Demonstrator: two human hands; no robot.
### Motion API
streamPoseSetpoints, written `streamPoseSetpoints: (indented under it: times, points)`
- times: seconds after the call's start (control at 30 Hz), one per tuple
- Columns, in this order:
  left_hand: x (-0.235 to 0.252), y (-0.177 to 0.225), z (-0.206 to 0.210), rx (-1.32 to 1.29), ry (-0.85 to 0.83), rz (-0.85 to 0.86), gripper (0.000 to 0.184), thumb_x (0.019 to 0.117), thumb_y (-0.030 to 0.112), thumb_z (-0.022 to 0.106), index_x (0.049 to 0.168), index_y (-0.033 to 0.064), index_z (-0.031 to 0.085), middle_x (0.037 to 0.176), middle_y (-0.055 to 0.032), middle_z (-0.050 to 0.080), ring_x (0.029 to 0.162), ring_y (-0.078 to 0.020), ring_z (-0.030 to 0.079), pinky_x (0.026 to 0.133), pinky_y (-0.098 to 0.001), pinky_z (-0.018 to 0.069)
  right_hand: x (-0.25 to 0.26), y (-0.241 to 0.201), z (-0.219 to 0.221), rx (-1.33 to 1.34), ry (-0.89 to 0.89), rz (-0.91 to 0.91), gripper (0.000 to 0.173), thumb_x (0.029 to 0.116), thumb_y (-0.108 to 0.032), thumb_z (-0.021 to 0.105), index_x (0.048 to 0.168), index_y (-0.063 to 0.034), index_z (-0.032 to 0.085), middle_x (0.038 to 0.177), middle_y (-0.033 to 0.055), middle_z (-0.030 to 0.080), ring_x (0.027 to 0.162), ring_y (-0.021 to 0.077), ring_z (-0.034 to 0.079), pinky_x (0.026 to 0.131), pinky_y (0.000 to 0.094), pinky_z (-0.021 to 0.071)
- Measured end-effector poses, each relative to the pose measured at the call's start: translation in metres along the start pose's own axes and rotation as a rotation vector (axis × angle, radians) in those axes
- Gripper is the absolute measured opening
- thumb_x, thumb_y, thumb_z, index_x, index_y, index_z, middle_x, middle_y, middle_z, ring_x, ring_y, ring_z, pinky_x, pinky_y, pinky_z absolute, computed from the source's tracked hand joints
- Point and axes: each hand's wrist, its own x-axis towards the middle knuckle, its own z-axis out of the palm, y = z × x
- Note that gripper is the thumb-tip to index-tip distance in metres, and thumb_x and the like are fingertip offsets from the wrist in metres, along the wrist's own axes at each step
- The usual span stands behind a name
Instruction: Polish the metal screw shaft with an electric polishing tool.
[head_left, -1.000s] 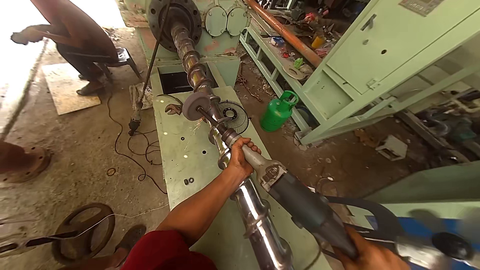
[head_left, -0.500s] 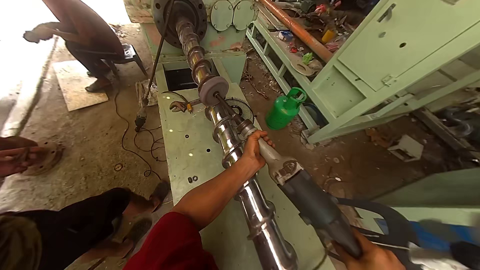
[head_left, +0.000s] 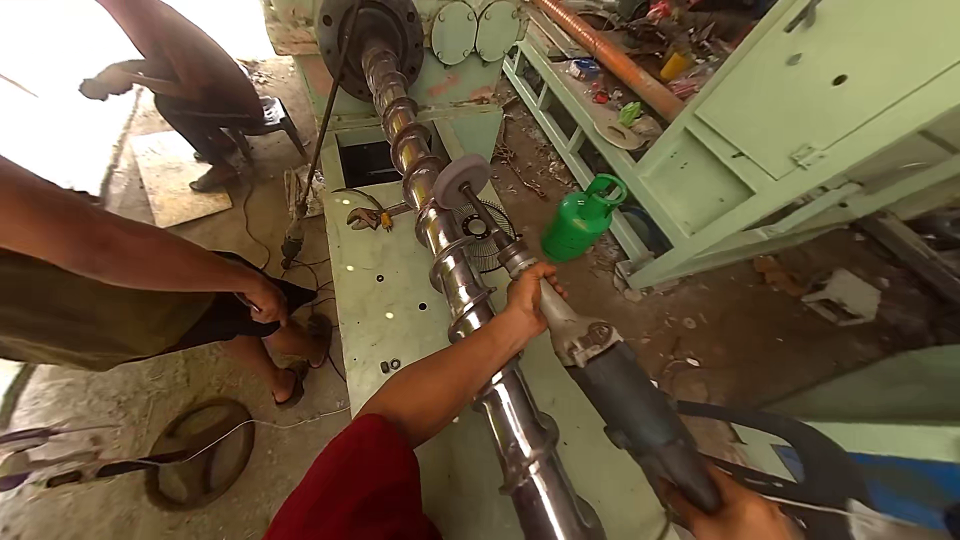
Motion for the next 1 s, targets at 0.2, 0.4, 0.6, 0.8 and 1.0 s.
streamPoseSetpoints:
  times: [0.2, 0.4, 0.6, 0.8, 1.0]
  points:
    - [0.01, -0.005, -0.001, 0.066, 0.069, -0.014, 0.009, 0.0921, 0.016, 0.064, 0.093, 0.0134, 0.055, 0.067, -0.0009, 0.051, 0.054, -0.015, 0.054, 0.054, -0.0326, 0.0531, 0.009, 0.006, 0.015, 0.093, 0.0, 0.004, 0.041, 0.0826, -0.039, 0.08, 0.104, -0.0044, 0.073, 0.085, 0.0166, 0.073, 0.08, 0.0345, 0.072, 0.074, 0.0625, 0.0546]
    - [0.014, -0.004, -0.003, 0.121, 0.127, -0.044, 0.012, 0.0922, 0.016, 0.065, 0.097, 0.0119, 0.055, 0.071, -0.0023, 0.053, 0.056, -0.0158, 0.055, 0.056, -0.0337, 0.0535, 0.018, 0.016, 0.03, 0.163, -0.026, 0.017, 0.04, 0.0805, -0.039, 0.082, 0.102, -0.0062, 0.074, 0.083, 0.0134, 0.072, 0.078, 0.0306, 0.07, 0.074, 0.0608, 0.0545]
    - [0.02, -0.005, -0.005, 0.145, 0.141, -0.056, 0.012, 0.092, 0.015, 0.065, 0.096, 0.0123, 0.054, 0.07, -0.002, 0.051, 0.055, -0.0154, 0.053, 0.054, -0.0322, 0.0525, 0.026, 0.023, 0.041, 0.206, -0.025, 0.008, 0.037, 0.0784, -0.038, 0.083, 0.096, -0.0074, 0.073, 0.077, 0.0112, 0.069, 0.073, 0.0282, 0.068, 0.069, 0.0581, 0.0529]
    - [0.021, -0.007, -0.006, 0.167, 0.151, -0.053, 0.012, 0.0926, 0.015, 0.065, 0.097, 0.0124, 0.054, 0.07, -0.0019, 0.051, 0.055, -0.0152, 0.053, 0.054, -0.0323, 0.0522, 0.031, 0.03, 0.051, 0.249, -0.039, 0.022, 0.036, 0.0775, -0.039, 0.083, 0.095, -0.0089, 0.072, 0.074, 0.0088, 0.068, 0.067, 0.0253, 0.066, 0.065, 0.0558, 0.0531]
    - [0.023, -0.009, -0.009, 0.151, 0.146, -0.034, 0.012, 0.0919, 0.013, 0.065, 0.097, 0.0111, 0.054, 0.07, -0.0031, 0.052, 0.055, -0.016, 0.054, 0.054, -0.0328, 0.0531, 0.033, 0.032, 0.054, 0.267, -0.025, -0.005, 0.034, 0.0763, -0.037, 0.083, 0.094, -0.0102, 0.073, 0.074, 0.0078, 0.069, 0.067, 0.0236, 0.067, 0.066, 0.0548, 0.0539]
